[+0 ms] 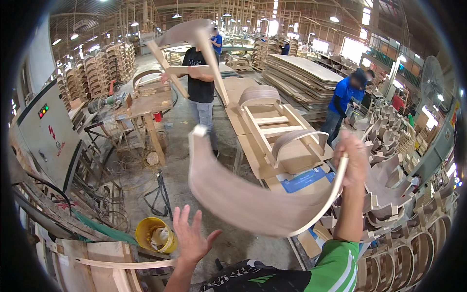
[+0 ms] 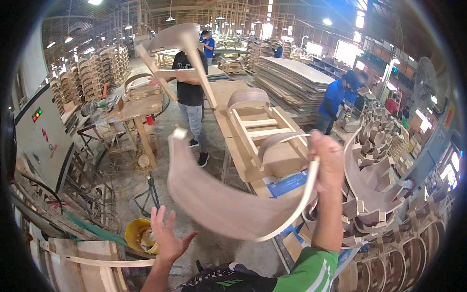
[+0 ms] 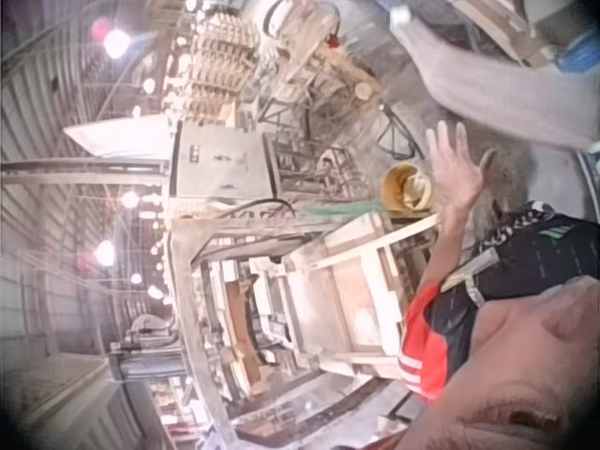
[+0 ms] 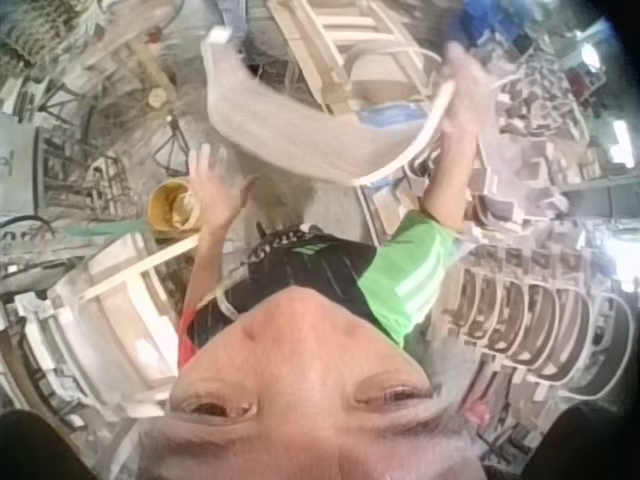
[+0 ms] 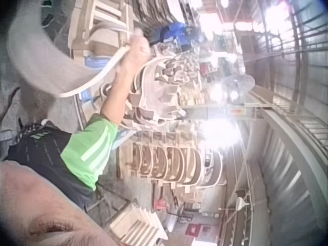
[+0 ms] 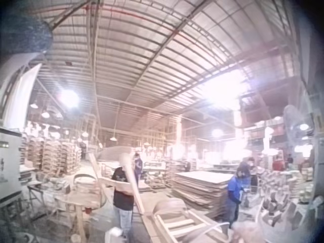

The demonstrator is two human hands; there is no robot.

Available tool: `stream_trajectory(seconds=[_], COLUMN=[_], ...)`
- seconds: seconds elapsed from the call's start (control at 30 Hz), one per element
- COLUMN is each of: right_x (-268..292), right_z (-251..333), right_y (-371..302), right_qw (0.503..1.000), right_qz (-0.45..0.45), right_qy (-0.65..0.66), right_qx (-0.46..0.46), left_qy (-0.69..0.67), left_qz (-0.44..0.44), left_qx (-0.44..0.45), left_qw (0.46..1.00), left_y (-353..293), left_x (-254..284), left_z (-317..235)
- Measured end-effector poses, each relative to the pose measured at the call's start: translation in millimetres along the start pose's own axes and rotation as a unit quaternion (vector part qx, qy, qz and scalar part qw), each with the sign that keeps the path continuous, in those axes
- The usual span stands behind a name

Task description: The person repeatedly picks up unfinished wooden chair frames, places them on a workbench, and sands the surfaces with a white pad. The person flips and repositions the chairs to access different sides, then returns them to a stack after sanding.

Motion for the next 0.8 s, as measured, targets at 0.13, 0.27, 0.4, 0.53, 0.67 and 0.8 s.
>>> stream_trajectory(seconds=[0.13,0.27,0.4,0.53,0.67,0.8], right_x=[-52,-77,-84,-99,-123,-153], right_z=[-37,-62,-101,-111,-104,-85], right_y=[12,44,65,45,12,-10], right_qw=[0.993,0.979,0.970,0.934,0.859,0.763], right_qz=[0.071,0.144,0.176,0.210,0.241,0.185], right_qy=[-0.004,-0.012,-0.143,-0.284,-0.386,-0.480], right_qx=[-0.096,-0.145,-0.082,0.054,0.232,0.391], left_qy=[-0.058,-0.099,-0.183,-0.250,-0.304,-0.326], left_qz=[0.051,0.028,0.002,-0.019,-0.061,-0.061], left_qx=[-0.090,-0.072,0.019,0.225,0.290,0.327], left_qw=[0.993,0.992,0.983,0.941,0.905,0.885], left_y=[-11,-3,6,3,1,-3], left_x=[0,28,60,97,128,142], left_z=[-6,8,27,56,66,77])
Point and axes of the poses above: each hand's wrist, its own y-axis towards the middle knuckle, its own x-axis out of the back of the hand, z = x × y, the point moved 8 cm from there along y, towards the middle knuckle, and after that the axes turned 12 degrees about -x, right-handed, at the moved point
